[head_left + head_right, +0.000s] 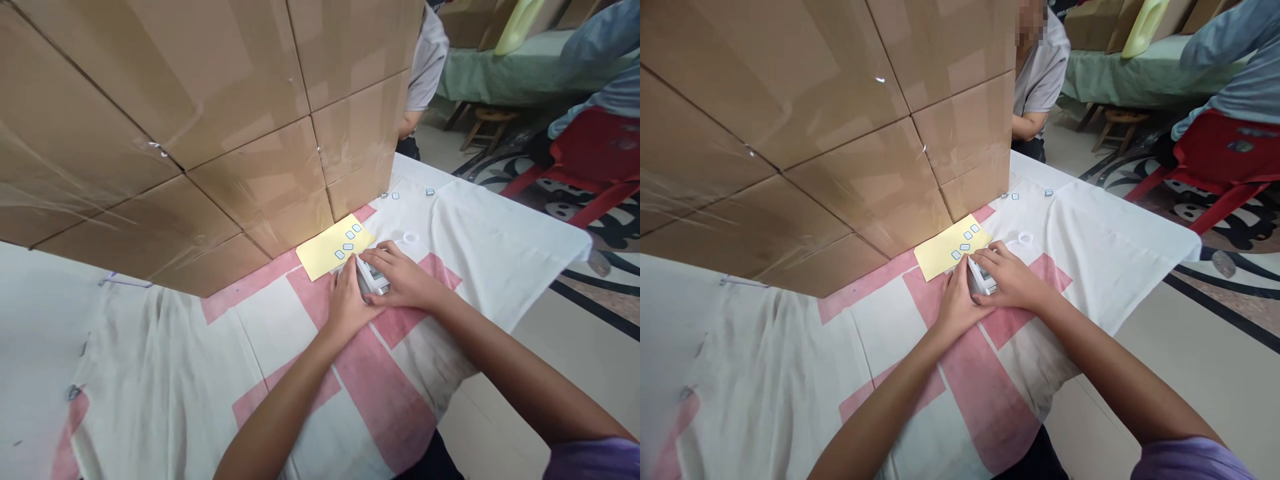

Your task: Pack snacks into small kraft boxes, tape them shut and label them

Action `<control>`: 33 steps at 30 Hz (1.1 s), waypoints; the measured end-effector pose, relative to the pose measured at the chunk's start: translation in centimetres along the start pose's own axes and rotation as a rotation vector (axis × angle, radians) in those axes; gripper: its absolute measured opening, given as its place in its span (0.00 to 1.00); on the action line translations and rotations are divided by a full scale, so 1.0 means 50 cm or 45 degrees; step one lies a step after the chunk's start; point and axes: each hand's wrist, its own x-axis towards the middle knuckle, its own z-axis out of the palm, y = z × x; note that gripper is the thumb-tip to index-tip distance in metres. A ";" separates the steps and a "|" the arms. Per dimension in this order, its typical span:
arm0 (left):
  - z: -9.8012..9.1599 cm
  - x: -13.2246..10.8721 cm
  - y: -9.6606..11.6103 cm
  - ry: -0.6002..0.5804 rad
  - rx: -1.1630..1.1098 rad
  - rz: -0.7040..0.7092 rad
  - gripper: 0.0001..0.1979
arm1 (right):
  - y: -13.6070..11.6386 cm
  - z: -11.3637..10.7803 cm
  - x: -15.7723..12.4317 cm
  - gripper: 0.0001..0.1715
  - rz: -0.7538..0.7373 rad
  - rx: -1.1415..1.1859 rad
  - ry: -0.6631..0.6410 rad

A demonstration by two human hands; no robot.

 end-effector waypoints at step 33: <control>-0.601 -0.263 -0.599 1.115 -0.282 -0.611 0.18 | -0.282 0.137 0.225 0.12 0.149 -0.271 -0.079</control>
